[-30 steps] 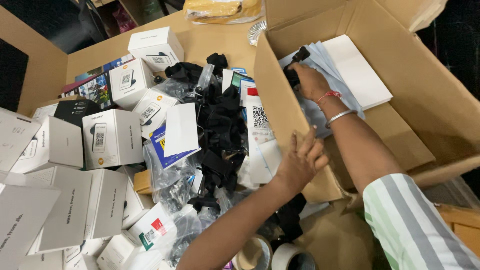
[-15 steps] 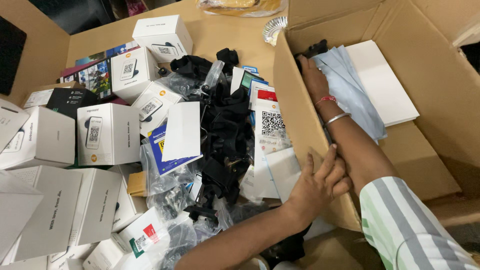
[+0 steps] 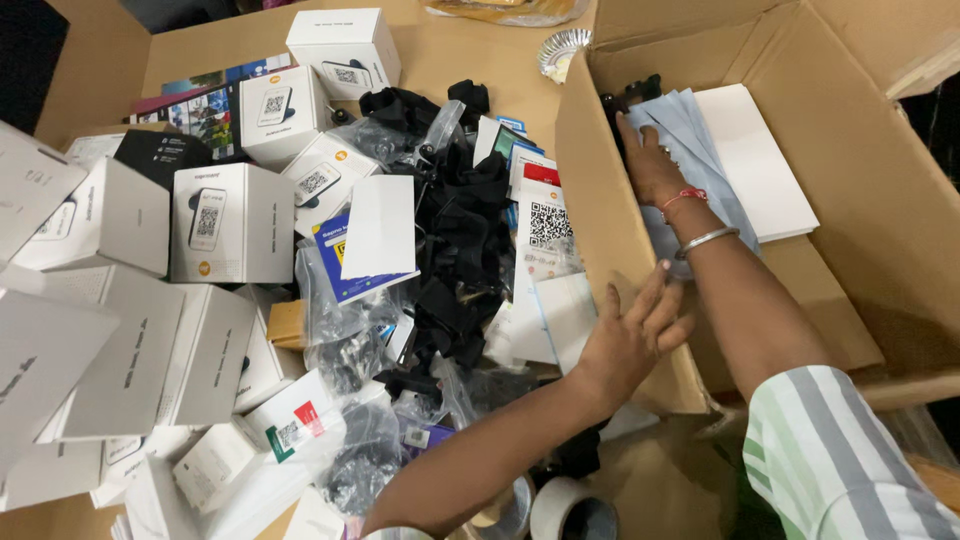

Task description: The person sorts white retail boxes and padded envelopes on a desk, then picks up a black plastic bracket by hand, moves its various parts, and places it into a cardboard box.

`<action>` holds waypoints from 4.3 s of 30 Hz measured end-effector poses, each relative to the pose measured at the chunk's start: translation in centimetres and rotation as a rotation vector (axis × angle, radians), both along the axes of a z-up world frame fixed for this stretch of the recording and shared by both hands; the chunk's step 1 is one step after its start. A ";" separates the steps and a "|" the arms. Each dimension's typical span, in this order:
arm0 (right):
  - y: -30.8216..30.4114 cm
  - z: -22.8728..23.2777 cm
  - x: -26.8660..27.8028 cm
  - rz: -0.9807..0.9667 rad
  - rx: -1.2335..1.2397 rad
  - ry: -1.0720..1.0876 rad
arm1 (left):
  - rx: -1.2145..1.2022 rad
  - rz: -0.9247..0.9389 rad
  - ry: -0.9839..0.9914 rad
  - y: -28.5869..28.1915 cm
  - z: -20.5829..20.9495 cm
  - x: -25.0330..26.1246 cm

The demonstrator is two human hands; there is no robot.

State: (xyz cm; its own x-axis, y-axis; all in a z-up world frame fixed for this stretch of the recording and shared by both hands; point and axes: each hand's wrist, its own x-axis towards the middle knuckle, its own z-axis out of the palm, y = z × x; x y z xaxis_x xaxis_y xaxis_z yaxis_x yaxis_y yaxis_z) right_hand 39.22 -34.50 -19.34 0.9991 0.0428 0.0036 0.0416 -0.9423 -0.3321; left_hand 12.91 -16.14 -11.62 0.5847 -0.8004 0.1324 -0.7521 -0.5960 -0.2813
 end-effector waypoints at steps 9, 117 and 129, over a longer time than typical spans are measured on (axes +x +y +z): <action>-0.2 5.5 -9.0 0.012 0.038 -0.224 | -0.298 0.007 -0.096 5.2 -2.3 -3.8; 39.1 11.2 -41.2 0.489 1.127 -0.200 | -1.874 0.300 0.592 41.4 2.9 -16.2; 39.5 12.6 -41.9 0.615 0.956 -0.191 | -1.851 0.369 0.835 41.9 3.3 -16.0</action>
State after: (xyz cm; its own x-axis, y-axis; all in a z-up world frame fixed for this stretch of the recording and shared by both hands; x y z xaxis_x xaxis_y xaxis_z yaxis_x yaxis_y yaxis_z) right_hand -2.72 4.96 -6.70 0.7899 0.4209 0.4460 0.5330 -0.1116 -0.8387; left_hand -3.06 25.76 -8.27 0.9860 0.0843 0.1437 -0.1563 0.1702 0.9729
